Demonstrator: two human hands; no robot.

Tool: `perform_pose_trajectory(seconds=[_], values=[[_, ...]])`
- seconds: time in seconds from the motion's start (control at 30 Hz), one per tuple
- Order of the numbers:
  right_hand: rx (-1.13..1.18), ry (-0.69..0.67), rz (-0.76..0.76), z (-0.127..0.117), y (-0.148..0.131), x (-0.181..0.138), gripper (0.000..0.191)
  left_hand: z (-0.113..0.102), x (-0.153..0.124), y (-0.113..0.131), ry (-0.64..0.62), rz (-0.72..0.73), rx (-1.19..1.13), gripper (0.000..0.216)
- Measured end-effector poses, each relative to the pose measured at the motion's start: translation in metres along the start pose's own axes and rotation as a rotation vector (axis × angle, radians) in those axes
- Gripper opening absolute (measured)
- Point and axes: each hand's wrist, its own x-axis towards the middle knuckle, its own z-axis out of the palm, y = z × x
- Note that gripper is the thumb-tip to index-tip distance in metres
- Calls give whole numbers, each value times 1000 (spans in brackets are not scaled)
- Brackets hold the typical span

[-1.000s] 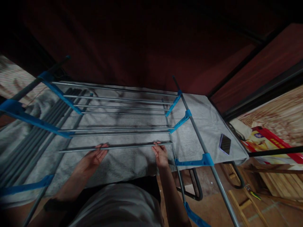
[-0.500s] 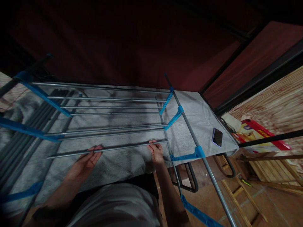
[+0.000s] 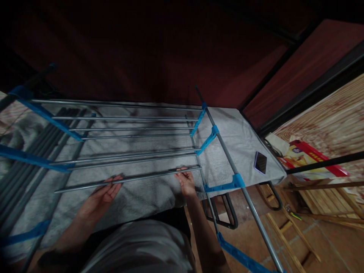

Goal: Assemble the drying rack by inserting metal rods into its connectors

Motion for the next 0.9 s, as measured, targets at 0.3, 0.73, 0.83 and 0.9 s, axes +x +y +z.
perform_pose_trajectory(seconds=[0.3, 0.73, 0.83, 0.9], values=[[15, 30, -23, -3, 10, 8, 33, -1, 3, 0, 53, -5, -1, 26], [23, 33, -31, 5, 5, 4, 38, 12, -7, 4, 209, -2, 29, 24], [29, -18, -24, 8, -6, 1, 38, 12, -8, 6, 197, 35, 17, 22], [16, -20, -18, 8, -11, 0, 38, 13, -9, 7, 174, 36, 7, 20]])
